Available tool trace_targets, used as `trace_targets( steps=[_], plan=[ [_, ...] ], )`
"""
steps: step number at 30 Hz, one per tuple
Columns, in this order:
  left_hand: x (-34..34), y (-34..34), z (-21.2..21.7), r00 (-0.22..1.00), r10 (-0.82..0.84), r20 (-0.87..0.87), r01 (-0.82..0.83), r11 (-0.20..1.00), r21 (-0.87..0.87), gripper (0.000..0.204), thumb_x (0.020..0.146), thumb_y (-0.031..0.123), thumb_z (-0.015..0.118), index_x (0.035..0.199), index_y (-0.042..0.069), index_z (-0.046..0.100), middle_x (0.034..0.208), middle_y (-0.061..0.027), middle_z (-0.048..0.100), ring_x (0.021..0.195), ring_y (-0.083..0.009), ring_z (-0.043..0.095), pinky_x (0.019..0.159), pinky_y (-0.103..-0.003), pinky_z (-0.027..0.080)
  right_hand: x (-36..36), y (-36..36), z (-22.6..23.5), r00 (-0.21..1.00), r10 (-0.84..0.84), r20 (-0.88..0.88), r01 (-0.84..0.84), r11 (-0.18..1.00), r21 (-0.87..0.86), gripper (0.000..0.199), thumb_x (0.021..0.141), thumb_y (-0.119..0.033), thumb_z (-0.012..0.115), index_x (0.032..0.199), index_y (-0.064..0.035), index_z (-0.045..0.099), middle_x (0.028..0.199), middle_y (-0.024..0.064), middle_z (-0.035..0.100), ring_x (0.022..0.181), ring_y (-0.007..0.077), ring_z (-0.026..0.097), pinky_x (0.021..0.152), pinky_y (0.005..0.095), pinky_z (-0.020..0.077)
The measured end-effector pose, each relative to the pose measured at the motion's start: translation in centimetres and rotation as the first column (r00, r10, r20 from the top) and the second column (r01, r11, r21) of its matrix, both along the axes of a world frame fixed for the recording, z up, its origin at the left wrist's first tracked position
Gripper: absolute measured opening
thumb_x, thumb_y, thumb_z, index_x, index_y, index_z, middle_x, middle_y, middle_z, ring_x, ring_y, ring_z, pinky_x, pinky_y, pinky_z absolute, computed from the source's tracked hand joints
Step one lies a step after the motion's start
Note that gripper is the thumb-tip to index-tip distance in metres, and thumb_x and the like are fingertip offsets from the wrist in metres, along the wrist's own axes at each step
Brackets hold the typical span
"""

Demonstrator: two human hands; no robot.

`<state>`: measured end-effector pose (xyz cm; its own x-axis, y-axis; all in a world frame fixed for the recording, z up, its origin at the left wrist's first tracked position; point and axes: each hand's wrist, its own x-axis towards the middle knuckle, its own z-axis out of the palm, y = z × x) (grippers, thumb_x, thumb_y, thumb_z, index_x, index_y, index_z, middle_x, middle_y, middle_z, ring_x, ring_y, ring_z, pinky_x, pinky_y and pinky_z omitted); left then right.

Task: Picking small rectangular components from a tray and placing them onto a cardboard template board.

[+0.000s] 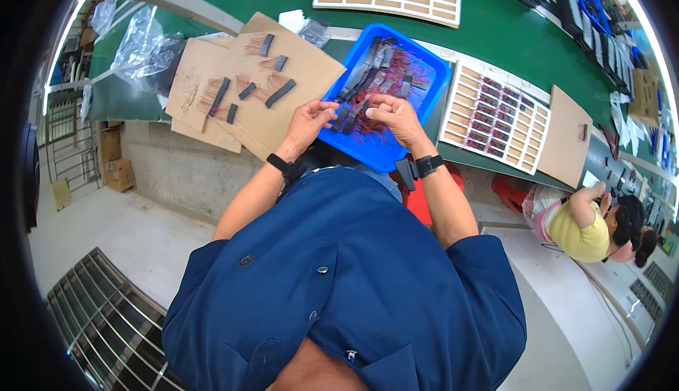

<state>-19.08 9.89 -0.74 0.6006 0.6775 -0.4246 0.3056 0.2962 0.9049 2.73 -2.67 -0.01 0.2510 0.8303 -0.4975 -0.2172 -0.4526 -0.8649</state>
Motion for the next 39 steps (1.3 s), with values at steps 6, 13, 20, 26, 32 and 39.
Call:
trace_targets(
  steps=[6, 13, 20, 26, 32, 39],
  plan=[
    [-2.0, 1.6, 1.8, 0.983, 0.082, 0.163, -0.015, 0.925, -0.379, 0.018, 0.093, 0.015, 0.067, 0.105, 0.002, 0.063, 0.103, -0.0078, 0.072, 0.083, -0.0137, 0.067, 0.071, -0.028, 0.054, -4.8, 3.7, 1.9, 0.786, 0.063, -0.615, 0.0, 0.995, 0.102, 0.029, 0.09, -0.012, 0.071, 0.114, 0.001, 0.062, 0.11, 0.009, 0.066, 0.092, 0.0159, 0.066, 0.085, 0.0304, 0.0565],
    [-9.3, 2.6, 0.1, 0.925, 0.355, 0.132, -0.299, 0.898, -0.323, 0.019, 0.085, 0.003, 0.075, 0.096, 0.004, 0.059, 0.101, -0.0094, 0.071, 0.078, -0.0116, 0.065, 0.07, -0.024, 0.053, -10.9, 8.4, -1.5, 0.765, 0.08, -0.64, -0.086, 0.996, 0.022, 0.021, 0.091, -0.013, 0.07, 0.107, 0.0007, 0.065, 0.102, 0.0095, 0.068, 0.09, 0.0159, 0.068, 0.08, 0.0265, 0.0584],
    [-15.8, 3.4, -2.2, 0.82, 0.571, 0.05, -0.562, 0.818, -0.126, 0.02, 0.084, 0.003, 0.073, 0.097, 0.001, 0.058, 0.095, -0.0095, 0.071, 0.077, -0.0121, 0.064, 0.069, -0.026, 0.052, -18.2, 14.1, -3.2, 0.841, 0.214, -0.497, -0.275, 0.96, -0.051, 0.017, 0.093, -0.015, 0.068, 0.096, 0.0015, 0.068, 0.092, 0.0078, 0.07, 0.083, 0.0155, 0.069, 0.074, 0.0253, 0.0591],
    [-19.3, 5.5, -3.5, 0.747, 0.656, -0.107, -0.645, 0.755, 0.12, 0.026, 0.085, 0.011, 0.073, 0.104, 0.0, 0.059, 0.093, -0.0089, 0.07, 0.076, -0.0134, 0.064, 0.069, -0.028, 0.052, -19.5, 17.0, -4.1, 0.956, 0.293, 0.028, -0.292, 0.956, -0.022, 0.02, 0.094, -0.017, 0.062, 0.1, 0.0019, 0.067, 0.08, 0.009, 0.07, 0.072, 0.0155, 0.069, 0.066, 0.0271, 0.0558],
    [-22.2, 5.8, -6.4, 0.752, 0.631, -0.191, -0.564, 0.765, 0.309, 0.025, 0.089, 0.016, 0.07, 0.104, 0.001, 0.058, 0.086, -0.0061, 0.068, 0.073, -0.0117, 0.064, 0.065, -0.028, 0.051, -8.2, 10.4, -3.4, 0.919, -0.059, 0.39, 0.023, 0.995, 0.096, 0.028, 0.094, -0.023, 0.061, 0.107, 0.0015, 0.068, 0.076, 0.009, 0.071, 0.068, 0.0143, 0.066, 0.062, 0.0281, 0.0521],
    [-15.4, 5.7, -4.0, 0.943, 0.333, -0.021, -0.332, 0.942, 0.052, 0.017, 0.092, 0.015, 0.067, 0.096, 0.0, 0.059, 0.083, -0.0044, 0.067, 0.072, -0.009, 0.062, 0.064, -0.024, 0.051, 3.7, -2.4, -3.5, 0.759, -0.379, 0.529, 0.464, 0.885, -0.032, 0.024, 0.092, -0.022, 0.063, 0.1, 0.0004, 0.07, 0.076, 0.0083, 0.071, 0.068, 0.0126, 0.065, 0.062, 0.027, 0.0511]
  ],
)
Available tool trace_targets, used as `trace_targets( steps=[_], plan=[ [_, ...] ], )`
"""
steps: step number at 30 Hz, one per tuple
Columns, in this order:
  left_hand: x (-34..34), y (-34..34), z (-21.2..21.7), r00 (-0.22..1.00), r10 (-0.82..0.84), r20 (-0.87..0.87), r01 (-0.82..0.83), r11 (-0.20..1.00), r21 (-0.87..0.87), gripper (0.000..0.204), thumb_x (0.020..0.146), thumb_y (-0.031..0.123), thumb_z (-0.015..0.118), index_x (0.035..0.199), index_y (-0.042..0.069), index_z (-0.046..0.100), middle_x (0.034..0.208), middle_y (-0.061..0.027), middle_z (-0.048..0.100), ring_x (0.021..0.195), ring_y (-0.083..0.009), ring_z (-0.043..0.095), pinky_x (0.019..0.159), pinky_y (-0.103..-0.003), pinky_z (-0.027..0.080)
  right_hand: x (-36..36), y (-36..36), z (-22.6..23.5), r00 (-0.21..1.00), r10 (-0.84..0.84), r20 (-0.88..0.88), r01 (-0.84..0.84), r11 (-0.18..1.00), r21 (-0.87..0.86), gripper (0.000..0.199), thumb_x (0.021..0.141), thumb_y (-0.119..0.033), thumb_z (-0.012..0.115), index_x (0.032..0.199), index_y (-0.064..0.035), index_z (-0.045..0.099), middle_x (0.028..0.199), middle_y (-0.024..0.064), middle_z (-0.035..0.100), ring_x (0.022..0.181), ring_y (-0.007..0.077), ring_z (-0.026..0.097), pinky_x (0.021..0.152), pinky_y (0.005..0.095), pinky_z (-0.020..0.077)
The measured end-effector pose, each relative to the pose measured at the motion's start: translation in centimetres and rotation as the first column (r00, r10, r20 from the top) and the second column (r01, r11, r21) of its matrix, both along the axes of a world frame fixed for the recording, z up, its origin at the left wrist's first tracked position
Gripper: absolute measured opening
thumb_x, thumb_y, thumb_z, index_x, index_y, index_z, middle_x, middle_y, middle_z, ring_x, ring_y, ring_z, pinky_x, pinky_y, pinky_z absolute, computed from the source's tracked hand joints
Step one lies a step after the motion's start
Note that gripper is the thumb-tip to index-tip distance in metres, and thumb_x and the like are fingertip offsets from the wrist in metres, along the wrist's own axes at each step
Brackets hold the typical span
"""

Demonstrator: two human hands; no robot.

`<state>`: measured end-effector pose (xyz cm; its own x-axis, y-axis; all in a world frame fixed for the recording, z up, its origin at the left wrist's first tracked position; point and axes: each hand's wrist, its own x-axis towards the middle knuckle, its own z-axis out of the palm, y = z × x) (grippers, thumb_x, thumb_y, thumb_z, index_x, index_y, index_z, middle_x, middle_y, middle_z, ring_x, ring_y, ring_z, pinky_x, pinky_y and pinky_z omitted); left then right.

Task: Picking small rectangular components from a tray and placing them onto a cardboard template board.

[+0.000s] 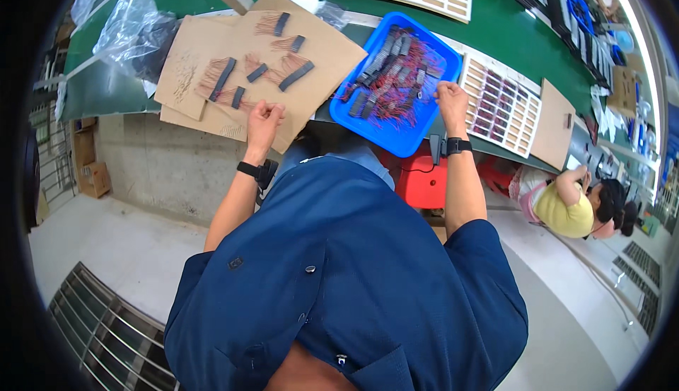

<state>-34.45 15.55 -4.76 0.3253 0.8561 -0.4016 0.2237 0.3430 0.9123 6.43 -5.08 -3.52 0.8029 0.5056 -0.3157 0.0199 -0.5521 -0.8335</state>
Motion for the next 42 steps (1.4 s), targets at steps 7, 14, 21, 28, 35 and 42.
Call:
trace_targets(
  steps=[7, 14, 21, 28, 35, 42],
  plan=[
    [7.5, -1.5, 0.0, 0.93, -0.366, 0.042, 0.368, 0.927, -0.076, 0.015, 0.092, 0.013, 0.067, 0.093, 0.0, 0.061, 0.086, -0.0045, 0.067, 0.073, -0.0086, 0.06, 0.065, -0.023, 0.049, -2.6, -4.2, -0.5, 0.989, 0.137, -0.062, -0.143, 0.984, -0.102, 0.025, 0.094, -0.021, 0.062, 0.1, 0.0011, 0.069, 0.077, 0.0046, 0.069, 0.068, 0.0108, 0.063, 0.061, 0.0259, 0.0492],
    [11.6, -3.7, -0.7, 0.796, -0.585, -0.157, 0.592, 0.806, -0.003, 0.012, 0.091, 0.011, 0.065, 0.091, -0.001, 0.061, 0.086, -0.0046, 0.068, 0.071, -0.0091, 0.059, 0.064, -0.026, 0.049, -7.7, -2.7, 3.0, 0.939, 0.343, 0.007, -0.338, 0.927, -0.164, 0.023, 0.093, -0.02, 0.061, 0.097, 0.0019, 0.068, 0.07, 0.0093, 0.067, 0.063, 0.0144, 0.063, 0.059, 0.0314, 0.0486],
    [12.8, -4.8, -1.2, 0.786, -0.578, -0.221, 0.581, 0.812, -0.056, 0.012, 0.091, 0.009, 0.064, 0.095, -0.002, 0.062, 0.088, -0.0051, 0.069, 0.075, -0.0105, 0.063, 0.067, -0.027, 0.051, -7.9, -1.6, 3.1, 0.915, 0.393, 0.095, -0.379, 0.915, -0.136, 0.021, 0.09, -0.017, 0.06, 0.093, 0.0014, 0.068, 0.073, 0.0211, 0.066, 0.068, 0.0359, 0.066, 0.063, 0.0422, 0.0502],
    [15.0, -4.7, -0.6, 0.788, -0.574, -0.221, 0.576, 0.815, -0.061, 0.02, 0.09, 0.006, 0.063, 0.107, -0.004, 0.064, 0.097, -0.007, 0.071, 0.079, -0.012, 0.065, 0.069, -0.027, 0.052, -6.2, 1.9, 3.2, 0.908, 0.375, 0.186, -0.373, 0.927, -0.046, 0.02, 0.091, -0.017, 0.06, 0.093, 0.0016, 0.068, 0.072, 0.0185, 0.067, 0.065, 0.0319, 0.067, 0.062, 0.0397, 0.0505],
    [17.5, -5.8, 0.3, 0.818, -0.534, -0.215, 0.476, 0.837, -0.268, 0.03, 0.09, 0.003, 0.061, 0.119, -0.004, 0.063, 0.112, -0.0082, 0.07, 0.081, -0.0144, 0.066, 0.071, -0.027, 0.054, -5.5, 8.4, 1.3, 0.802, 0.525, 0.287, -0.488, 0.851, -0.194, 0.025, 0.087, -0.021, 0.06, 0.087, 0.0018, 0.07, 0.083, 0.025, 0.068, 0.08, 0.0391, 0.069, 0.071, 0.0467, 0.0538],
    [18.5, -6.2, -0.6, 0.958, -0.275, 0.087, 0.285, 0.859, -0.426, 0.045, 0.088, 0.002, 0.063, 0.132, -0.005, 0.055, 0.127, -0.0144, 0.063, 0.09, -0.0172, 0.066, 0.074, -0.029, 0.056, -5.8, 9.9, -2.3, 0.649, 0.729, 0.219, -0.566, 0.655, -0.502, 0.032, 0.08, -0.028, 0.063, 0.086, 0.0023, 0.072, 0.088, 0.028, 0.069, 0.087, 0.0432, 0.069, 0.081, 0.0495, 0.0551]
  ],
)
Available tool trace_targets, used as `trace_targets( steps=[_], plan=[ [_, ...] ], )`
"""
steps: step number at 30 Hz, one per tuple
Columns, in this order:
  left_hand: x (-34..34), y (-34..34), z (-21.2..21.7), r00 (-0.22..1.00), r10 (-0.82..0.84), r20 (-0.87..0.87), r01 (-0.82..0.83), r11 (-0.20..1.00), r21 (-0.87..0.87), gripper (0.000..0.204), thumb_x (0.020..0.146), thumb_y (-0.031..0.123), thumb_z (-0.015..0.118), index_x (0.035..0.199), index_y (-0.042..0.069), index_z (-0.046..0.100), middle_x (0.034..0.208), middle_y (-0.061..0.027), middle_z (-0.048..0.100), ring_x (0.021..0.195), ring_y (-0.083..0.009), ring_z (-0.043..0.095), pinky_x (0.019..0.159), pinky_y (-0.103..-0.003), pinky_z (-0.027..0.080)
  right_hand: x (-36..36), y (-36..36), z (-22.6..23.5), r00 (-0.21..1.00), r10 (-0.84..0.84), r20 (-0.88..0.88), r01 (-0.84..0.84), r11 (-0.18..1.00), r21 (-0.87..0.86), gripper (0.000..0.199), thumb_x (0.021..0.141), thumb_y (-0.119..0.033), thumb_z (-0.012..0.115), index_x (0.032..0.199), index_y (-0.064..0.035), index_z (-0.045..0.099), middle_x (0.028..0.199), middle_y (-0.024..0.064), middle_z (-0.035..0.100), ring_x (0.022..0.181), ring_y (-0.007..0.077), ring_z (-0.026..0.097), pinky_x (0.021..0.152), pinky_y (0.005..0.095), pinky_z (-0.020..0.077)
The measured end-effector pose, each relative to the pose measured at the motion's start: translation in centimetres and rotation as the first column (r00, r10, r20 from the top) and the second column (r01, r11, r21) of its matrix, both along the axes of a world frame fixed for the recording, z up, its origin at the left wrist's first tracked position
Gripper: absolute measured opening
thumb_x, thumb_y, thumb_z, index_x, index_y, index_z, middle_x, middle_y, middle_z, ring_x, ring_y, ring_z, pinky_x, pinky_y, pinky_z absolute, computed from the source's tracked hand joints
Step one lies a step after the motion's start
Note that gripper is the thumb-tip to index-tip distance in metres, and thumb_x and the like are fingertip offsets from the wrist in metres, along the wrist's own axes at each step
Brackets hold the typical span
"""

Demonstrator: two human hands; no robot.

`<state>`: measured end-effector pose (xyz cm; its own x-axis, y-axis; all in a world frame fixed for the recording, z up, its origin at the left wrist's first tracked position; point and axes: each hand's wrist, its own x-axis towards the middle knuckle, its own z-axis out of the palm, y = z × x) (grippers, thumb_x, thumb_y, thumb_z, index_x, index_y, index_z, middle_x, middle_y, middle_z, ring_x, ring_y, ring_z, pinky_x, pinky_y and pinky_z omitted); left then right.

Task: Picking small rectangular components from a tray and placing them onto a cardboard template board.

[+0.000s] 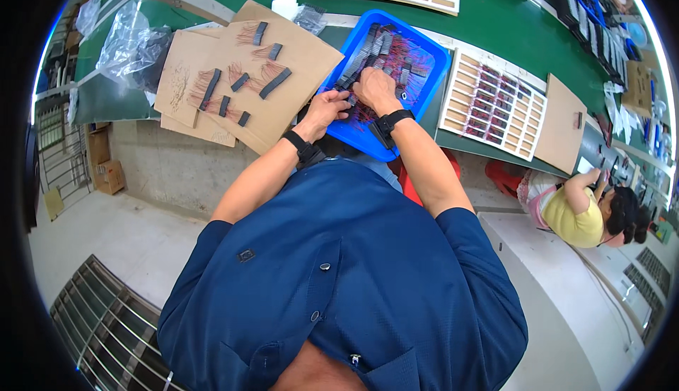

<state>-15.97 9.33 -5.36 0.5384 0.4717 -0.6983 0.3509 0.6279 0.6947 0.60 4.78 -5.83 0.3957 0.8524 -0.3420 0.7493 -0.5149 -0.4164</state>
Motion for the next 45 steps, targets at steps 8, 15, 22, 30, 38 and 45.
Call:
trace_targets(
  steps=[8, 15, 22, 30, 38, 45],
  plan=[
    [0.0, 0.1, 1.1, 0.986, 0.136, 0.093, -0.126, 0.986, -0.106, 0.033, 0.089, 0.001, 0.066, 0.121, -0.001, 0.055, 0.138, -0.0163, 0.055, 0.107, -0.0197, 0.064, 0.078, -0.029, 0.056, 1.3, 0.6, 0.6, 0.99, -0.1, -0.097, 0.09, 0.991, -0.099, 0.032, 0.077, -0.027, 0.065, 0.087, 0.003, 0.074, 0.089, 0.0278, 0.069, 0.086, 0.0434, 0.069, 0.081, 0.0466, 0.0556],
    [-2.0, 1.7, 5.1, 0.952, 0.201, 0.233, -0.186, 0.979, -0.085, 0.041, 0.089, 0.0, 0.066, 0.126, -0.003, 0.046, 0.137, -0.0192, 0.055, 0.111, -0.0225, 0.063, 0.081, -0.031, 0.057, 1.1, 2.4, 6.2, 0.908, -0.16, -0.388, 0.149, 0.987, -0.059, 0.031, 0.075, -0.027, 0.072, 0.077, 0.004, 0.073, 0.07, 0.0215, 0.069, 0.067, 0.0303, 0.07, 0.067, 0.0392, 0.0557],
    [-3.9, 5.5, 5.1, 0.874, 0.384, 0.298, -0.367, 0.923, -0.113, 0.05, 0.089, 0.001, 0.067, 0.13, -0.005, 0.038, 0.137, -0.0225, 0.053, 0.109, -0.0254, 0.064, 0.084, -0.034, 0.057, -0.4, 8.3, 7.8, 0.701, -0.238, -0.672, 0.213, 0.969, -0.121, 0.031, 0.085, -0.029, 0.069, 0.082, 0.0013, 0.074, 0.067, 0.0091, 0.067, 0.059, 0.0147, 0.062, 0.058, 0.0285, 0.0494],
    [-8.7, 8.9, 4.2, 0.781, 0.563, 0.269, -0.526, 0.826, -0.202, 0.037, 0.089, 0.004, 0.066, 0.12, -0.003, 0.046, 0.125, -0.0198, 0.061, 0.098, -0.0225, 0.068, 0.08, -0.032, 0.057, 2.6, 8.8, 3.7, 0.674, -0.288, -0.681, 0.41, 0.912, 0.02, 0.028, 0.091, -0.026, 0.064, 0.09, 0.0008, 0.073, 0.071, 0.0068, 0.068, 0.061, 0.0104, 0.06, 0.058, 0.0254, 0.0478],
    [-11.1, 7.8, 3.1, 0.935, 0.33, 0.129, -0.319, 0.942, -0.102, 0.029, 0.09, 0.007, 0.066, 0.114, -0.002, 0.053, 0.102, -0.011, 0.071, 0.085, -0.0146, 0.068, 0.073, -0.026, 0.055, 3.4, 4.3, 3.2, 0.892, -0.212, -0.399, 0.247, 0.968, 0.037, 0.024, 0.088, -0.022, 0.064, 0.089, 0.0002, 0.073, 0.071, 0.0068, 0.069, 0.066, 0.0135, 0.064, 0.064, 0.0286, 0.0515],
    [-11.0, 7.1, 0.7, 0.998, 0.05, 0.032, -0.053, 0.992, 0.112, 0.027, 0.09, 0.011, 0.068, 0.112, -0.003, 0.06, 0.101, -0.0078, 0.072, 0.084, -0.0121, 0.068, 0.074, -0.026, 0.054, 0.2, 0.3, 2.0, 0.911, -0.075, -0.406, 0.12, 0.989, 0.087, 0.024, 0.081, -0.021, 0.066, 0.094, -0.0011, 0.072, 0.078, 0.0142, 0.071, 0.073, 0.0252, 0.069, 0.069, 0.0361, 0.0536]
  ],
)
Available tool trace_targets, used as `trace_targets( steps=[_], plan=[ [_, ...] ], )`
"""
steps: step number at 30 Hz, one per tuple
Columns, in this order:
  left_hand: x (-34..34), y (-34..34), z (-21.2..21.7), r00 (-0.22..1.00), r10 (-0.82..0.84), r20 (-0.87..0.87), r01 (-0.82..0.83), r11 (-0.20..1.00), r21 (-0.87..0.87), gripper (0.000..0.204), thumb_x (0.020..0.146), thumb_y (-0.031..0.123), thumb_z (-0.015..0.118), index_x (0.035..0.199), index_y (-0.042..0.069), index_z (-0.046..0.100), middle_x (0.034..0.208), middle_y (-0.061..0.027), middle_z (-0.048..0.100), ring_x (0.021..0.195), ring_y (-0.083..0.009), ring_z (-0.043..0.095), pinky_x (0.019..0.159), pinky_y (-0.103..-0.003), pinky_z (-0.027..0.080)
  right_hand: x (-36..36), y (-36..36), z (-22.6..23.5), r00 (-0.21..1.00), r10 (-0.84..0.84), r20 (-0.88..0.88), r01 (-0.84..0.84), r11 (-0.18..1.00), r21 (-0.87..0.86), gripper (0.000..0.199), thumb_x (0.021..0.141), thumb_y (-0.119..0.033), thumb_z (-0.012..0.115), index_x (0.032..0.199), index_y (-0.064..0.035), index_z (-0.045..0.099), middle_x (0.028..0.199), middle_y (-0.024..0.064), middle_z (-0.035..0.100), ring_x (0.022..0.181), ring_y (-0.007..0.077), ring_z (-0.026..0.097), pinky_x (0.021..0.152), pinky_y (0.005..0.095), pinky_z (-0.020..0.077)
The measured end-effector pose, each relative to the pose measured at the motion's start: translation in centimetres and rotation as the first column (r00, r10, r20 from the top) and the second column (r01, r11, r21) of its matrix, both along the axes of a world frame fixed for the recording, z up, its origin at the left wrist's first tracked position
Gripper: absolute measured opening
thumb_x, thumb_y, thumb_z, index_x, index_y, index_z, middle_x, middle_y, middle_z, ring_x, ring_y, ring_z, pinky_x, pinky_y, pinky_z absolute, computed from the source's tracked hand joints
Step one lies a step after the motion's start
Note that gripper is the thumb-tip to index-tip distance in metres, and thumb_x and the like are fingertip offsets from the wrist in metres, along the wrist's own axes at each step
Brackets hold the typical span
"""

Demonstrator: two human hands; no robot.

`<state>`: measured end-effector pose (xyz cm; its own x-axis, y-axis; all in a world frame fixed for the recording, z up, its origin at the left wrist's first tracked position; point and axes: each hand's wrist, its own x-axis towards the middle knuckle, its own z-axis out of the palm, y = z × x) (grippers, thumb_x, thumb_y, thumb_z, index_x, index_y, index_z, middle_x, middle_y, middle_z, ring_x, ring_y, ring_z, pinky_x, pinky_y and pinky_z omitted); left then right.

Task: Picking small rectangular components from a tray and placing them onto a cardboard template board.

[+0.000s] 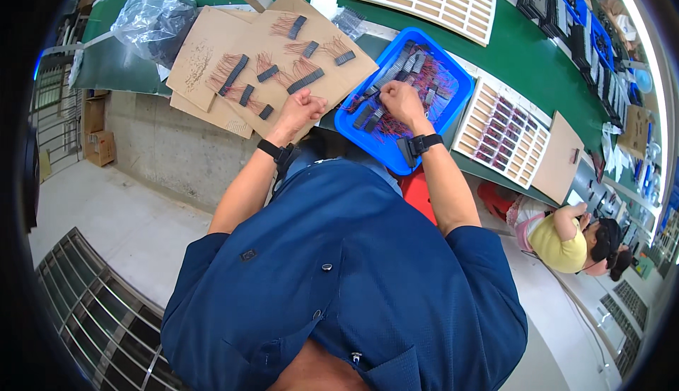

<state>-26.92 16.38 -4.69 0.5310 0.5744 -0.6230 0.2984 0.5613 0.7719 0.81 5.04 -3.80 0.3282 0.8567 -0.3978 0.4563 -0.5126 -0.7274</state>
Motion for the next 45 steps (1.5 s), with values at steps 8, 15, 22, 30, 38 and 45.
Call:
trace_targets(
  steps=[8, 15, 22, 30, 38, 45],
  plan=[
    [2.1, -3.1, 0.6, 0.867, -0.238, -0.437, 0.492, 0.539, 0.684, 0.03, 0.084, 0.008, 0.069, 0.11, -0.004, 0.061, 0.098, -0.0129, 0.066, 0.087, -0.0282, 0.066, 0.076, -0.038, 0.054, -3.3, -0.7, -0.4, 0.777, 0.341, 0.529, -0.459, 0.882, 0.106, 0.035, 0.076, -0.021, 0.073, 0.107, -0.0065, 0.068, 0.088, 0.014, 0.07, 0.093, 0.0312, 0.062, 0.085, 0.0424, 0.0445],
    [4.0, -6.2, -0.2, 0.919, -0.118, -0.376, 0.392, 0.371, 0.842, 0.024, 0.082, 0.01, 0.072, 0.102, 0.0, 0.064, 0.105, -0.0146, 0.061, 0.096, -0.0353, 0.062, 0.083, -0.044, 0.051, -4.0, 0.1, -2.0, 0.766, 0.374, 0.523, -0.502, 0.856, 0.123, 0.033, 0.078, -0.025, 0.076, 0.105, -0.0079, 0.068, 0.087, 0.013, 0.069, 0.097, 0.0306, 0.061, 0.085, 0.0427, 0.0431],
    [3.8, -7.3, -0.7, 0.949, -0.028, -0.315, 0.306, 0.329, 0.893, 0.019, 0.083, 0.007, 0.069, 0.1, 0.001, 0.062, 0.108, -0.014, 0.061, 0.099, -0.0352, 0.06, 0.085, -0.043, 0.05, -2.8, 0.3, -3.3, 0.824, 0.451, 0.345, -0.542, 0.804, 0.244, 0.026, 0.083, -0.02, 0.071, 0.102, -0.0029, 0.068, 0.094, 0.0163, 0.068, 0.096, 0.0333, 0.062, 0.085, 0.0418, 0.0494],
    [4.8, -8.2, 0.3, 0.973, -0.004, -0.23, 0.221, 0.302, 0.928, 0.028, 0.08, 0.004, 0.07, 0.106, 0.001, 0.058, 0.111, -0.0138, 0.06, 0.102, -0.0357, 0.056, 0.088, -0.043, 0.049, -2.4, -0.1, -3.1, 0.812, 0.464, 0.354, -0.565, 0.778, 0.276, 0.024, 0.081, -0.018, 0.071, 0.101, -0.0052, 0.07, 0.097, 0.0165, 0.067, 0.096, 0.0338, 0.062, 0.087, 0.0423, 0.0496],
    [4.3, -8.0, -0.3, 0.957, -0.027, -0.29, 0.287, 0.253, 0.924, 0.033, 0.078, 0.005, 0.072, 0.107, 0.001, 0.057, 0.112, -0.0142, 0.06, 0.104, -0.0359, 0.055, 0.089, -0.043, 0.048, -3.1, 0.1, -2.7, 0.749, 0.54, 0.383, -0.633, 0.755, 0.172, 0.027, 0.08, -0.02, 0.073, 0.106, -0.0106, 0.072, 0.097, 0.0134, 0.065, 0.103, 0.0312, 0.058, 0.09, 0.043, 0.0461],
    [4.3, -8.1, -0.8, 0.97, 0.059, -0.237, 0.205, 0.33, 0.921, 0.032, 0.077, 0.005, 0.074, 0.105, 0.002, 0.058, 0.105, -0.0135, 0.062, 0.099, -0.034, 0.057, 0.086, -0.042, 0.048, -3.1, -0.3, -3.1, 0.776, 0.503, 0.381, -0.606, 0.763, 0.226, 0.025, 0.08, -0.024, 0.073, 0.103, -0.0134, 0.074, 0.093, 0.0098, 0.064, 0.102, 0.0274, 0.057, 0.089, 0.0406, 0.0441]
  ],
)
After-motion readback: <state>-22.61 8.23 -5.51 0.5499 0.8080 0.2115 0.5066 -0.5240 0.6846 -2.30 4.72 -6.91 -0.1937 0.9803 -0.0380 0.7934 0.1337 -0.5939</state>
